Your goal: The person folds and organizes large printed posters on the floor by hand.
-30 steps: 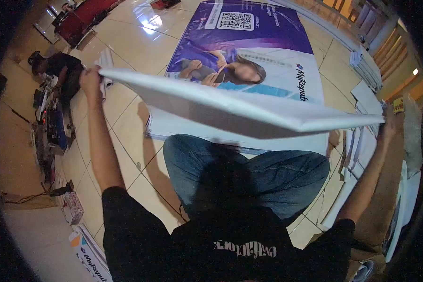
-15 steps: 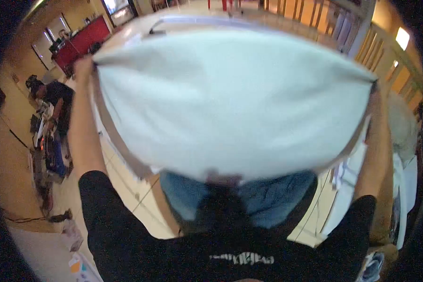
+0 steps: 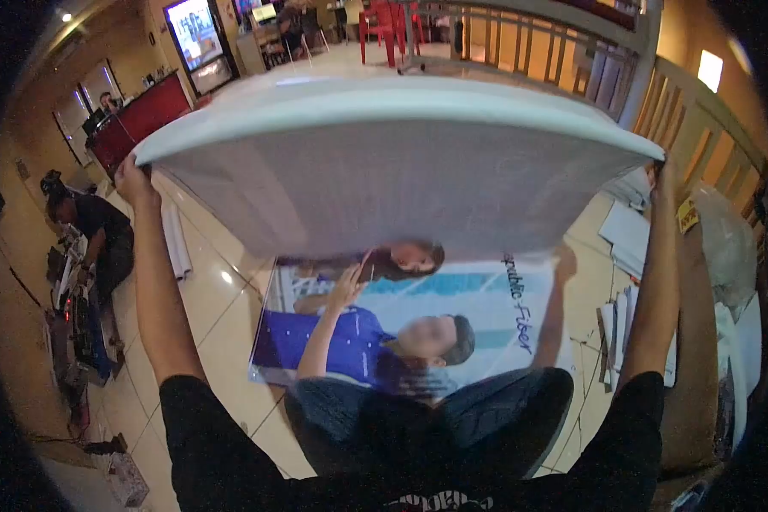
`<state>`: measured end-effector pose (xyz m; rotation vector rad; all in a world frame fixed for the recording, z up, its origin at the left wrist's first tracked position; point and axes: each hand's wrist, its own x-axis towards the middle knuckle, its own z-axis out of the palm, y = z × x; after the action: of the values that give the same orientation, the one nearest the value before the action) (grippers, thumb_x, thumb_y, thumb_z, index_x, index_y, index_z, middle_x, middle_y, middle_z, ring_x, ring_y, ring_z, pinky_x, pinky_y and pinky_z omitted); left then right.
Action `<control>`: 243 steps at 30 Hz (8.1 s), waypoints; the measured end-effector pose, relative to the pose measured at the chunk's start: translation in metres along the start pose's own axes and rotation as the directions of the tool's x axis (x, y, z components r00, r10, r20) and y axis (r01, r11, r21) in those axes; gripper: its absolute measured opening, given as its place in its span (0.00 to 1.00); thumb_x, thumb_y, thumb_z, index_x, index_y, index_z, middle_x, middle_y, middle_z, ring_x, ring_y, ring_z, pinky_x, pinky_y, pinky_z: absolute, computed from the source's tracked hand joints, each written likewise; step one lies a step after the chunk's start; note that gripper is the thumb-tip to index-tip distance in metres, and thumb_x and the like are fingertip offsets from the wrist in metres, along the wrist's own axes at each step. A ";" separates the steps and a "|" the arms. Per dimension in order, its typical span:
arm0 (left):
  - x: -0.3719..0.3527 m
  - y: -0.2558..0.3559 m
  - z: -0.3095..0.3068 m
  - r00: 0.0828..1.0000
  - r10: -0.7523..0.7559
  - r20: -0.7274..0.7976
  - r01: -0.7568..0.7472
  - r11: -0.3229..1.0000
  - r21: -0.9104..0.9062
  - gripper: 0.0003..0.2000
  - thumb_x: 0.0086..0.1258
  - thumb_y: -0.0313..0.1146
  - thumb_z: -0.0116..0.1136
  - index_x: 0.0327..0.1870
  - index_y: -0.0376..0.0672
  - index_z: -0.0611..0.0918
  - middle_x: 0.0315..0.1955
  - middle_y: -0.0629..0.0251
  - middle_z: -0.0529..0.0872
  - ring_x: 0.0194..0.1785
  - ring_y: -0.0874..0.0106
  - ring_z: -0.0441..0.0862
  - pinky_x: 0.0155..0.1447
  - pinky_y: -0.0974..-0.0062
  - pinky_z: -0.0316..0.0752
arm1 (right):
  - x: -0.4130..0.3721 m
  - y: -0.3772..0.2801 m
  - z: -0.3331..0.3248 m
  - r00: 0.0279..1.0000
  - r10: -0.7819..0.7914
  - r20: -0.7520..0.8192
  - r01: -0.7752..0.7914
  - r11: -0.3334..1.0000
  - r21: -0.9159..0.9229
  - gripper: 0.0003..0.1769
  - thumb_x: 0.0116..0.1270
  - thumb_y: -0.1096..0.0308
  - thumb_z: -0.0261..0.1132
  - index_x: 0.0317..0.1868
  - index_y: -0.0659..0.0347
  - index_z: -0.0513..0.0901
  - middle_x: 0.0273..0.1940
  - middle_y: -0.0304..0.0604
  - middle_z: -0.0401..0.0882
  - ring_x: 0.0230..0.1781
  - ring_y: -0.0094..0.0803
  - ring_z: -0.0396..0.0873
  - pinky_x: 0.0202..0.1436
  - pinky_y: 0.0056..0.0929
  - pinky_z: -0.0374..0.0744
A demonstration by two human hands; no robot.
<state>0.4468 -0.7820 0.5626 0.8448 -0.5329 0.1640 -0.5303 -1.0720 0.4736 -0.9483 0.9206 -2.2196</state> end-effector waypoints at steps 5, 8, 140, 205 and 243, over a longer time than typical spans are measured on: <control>-0.123 -0.044 -0.109 0.991 -0.110 0.070 0.100 0.986 0.137 0.15 0.61 0.31 0.55 0.46 0.35 0.72 0.39 0.59 0.78 0.39 0.68 0.78 0.42 0.73 0.74 | -0.142 0.018 -0.045 0.987 -0.111 -0.119 0.069 0.948 -0.309 0.13 0.63 0.62 0.58 0.39 0.64 0.79 0.29 0.36 0.75 0.27 0.23 0.71 0.31 0.24 0.71; -0.194 -0.114 -0.204 0.961 -0.252 0.114 0.173 0.869 0.464 0.10 0.63 0.32 0.53 0.39 0.36 0.73 0.31 0.64 0.75 0.33 0.74 0.74 0.34 0.77 0.71 | -0.192 0.117 -0.155 1.000 -0.017 0.017 0.024 0.794 -0.608 0.14 0.63 0.61 0.58 0.39 0.63 0.79 0.29 0.34 0.72 0.30 0.22 0.68 0.33 0.21 0.70; -0.508 -0.193 -0.191 0.009 -0.975 0.222 0.206 0.219 0.954 0.31 0.56 0.37 0.61 0.61 0.39 0.65 0.50 0.53 0.77 0.51 0.66 0.75 0.52 0.72 0.69 | -0.528 0.240 -0.065 -0.147 0.946 0.291 -0.793 0.063 -0.606 0.27 0.51 0.78 0.54 0.56 0.69 0.64 0.41 0.48 0.74 0.36 0.30 0.77 0.28 0.21 0.76; -0.422 -0.206 -0.167 -0.077 -0.578 0.812 -0.764 0.558 0.325 0.35 0.52 0.36 0.60 0.62 0.35 0.60 0.60 0.47 0.62 0.65 0.53 0.58 0.65 0.62 0.58 | -0.432 0.175 0.018 -0.063 0.723 0.688 0.941 0.273 -0.201 0.45 0.49 0.52 0.66 0.66 0.56 0.56 0.66 0.49 0.55 0.66 0.45 0.55 0.66 0.48 0.57; -0.501 -0.289 -0.083 0.664 -0.342 0.664 -0.460 0.514 0.724 0.11 0.55 0.35 0.58 0.32 0.35 0.80 0.24 0.54 0.80 0.30 0.59 0.76 0.38 0.65 0.70 | -0.477 0.313 0.036 0.817 0.330 0.472 0.194 0.614 -0.765 0.18 0.64 0.62 0.53 0.47 0.66 0.77 0.35 0.58 0.78 0.39 0.51 0.75 0.45 0.38 0.72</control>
<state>0.1488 -0.8760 0.0688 1.9619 -1.3615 0.1394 -0.1500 -0.9453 0.0664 -1.8114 1.6176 -1.2008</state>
